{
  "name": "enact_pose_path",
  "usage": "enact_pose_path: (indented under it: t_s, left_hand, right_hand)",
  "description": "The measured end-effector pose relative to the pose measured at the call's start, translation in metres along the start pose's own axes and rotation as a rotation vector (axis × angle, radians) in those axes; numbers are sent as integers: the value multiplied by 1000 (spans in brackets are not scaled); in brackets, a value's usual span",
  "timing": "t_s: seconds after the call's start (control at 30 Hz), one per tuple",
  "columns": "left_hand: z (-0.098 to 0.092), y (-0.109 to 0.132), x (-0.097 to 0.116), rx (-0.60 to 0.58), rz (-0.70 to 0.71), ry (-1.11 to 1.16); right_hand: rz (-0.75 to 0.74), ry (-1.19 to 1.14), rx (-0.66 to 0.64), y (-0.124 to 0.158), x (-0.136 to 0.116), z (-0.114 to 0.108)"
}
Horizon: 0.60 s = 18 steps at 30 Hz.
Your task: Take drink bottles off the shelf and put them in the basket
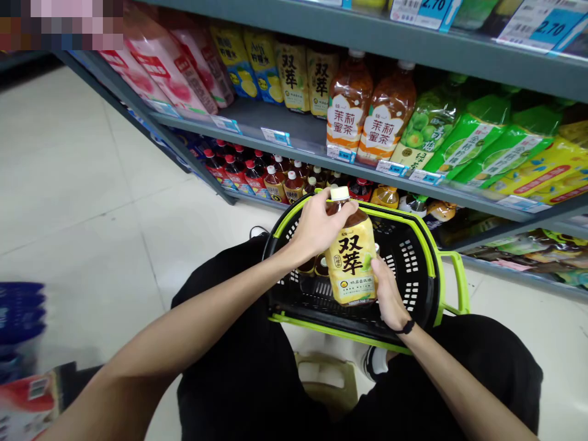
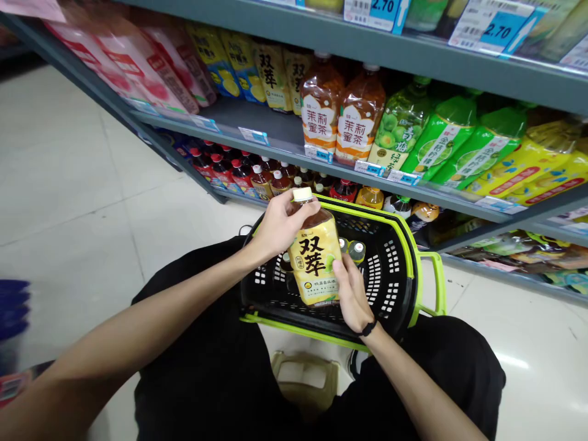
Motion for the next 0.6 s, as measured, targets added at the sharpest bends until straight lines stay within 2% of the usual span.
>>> enact_pose_path:
  t_s: [0.13, 0.33, 0.47, 0.6]
  left_hand:
    - [3, 1, 2, -79, -56, 68]
    - [2, 3, 10, -215, -41, 15]
    - [-1, 4, 17, -310, 22, 17]
    - [-3, 6, 19, -371, 19, 101]
  right_hand:
    - [59, -64, 0, 5, 4, -4]
    - [132, -236, 71, 4, 20, -9]
    - [198, -397, 88, 5, 18, -3]
    - [177, -460, 106, 10, 10, 5]
Point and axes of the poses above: each hand's wrist, its own y-axis away from the middle knuckle, its own z-axis out of the palm, x = y × z, the point moved 4 cm from there along -y, towards the middle knuckle, and after that the axes turned 2 degrees about -y, right-handed, at the moved point
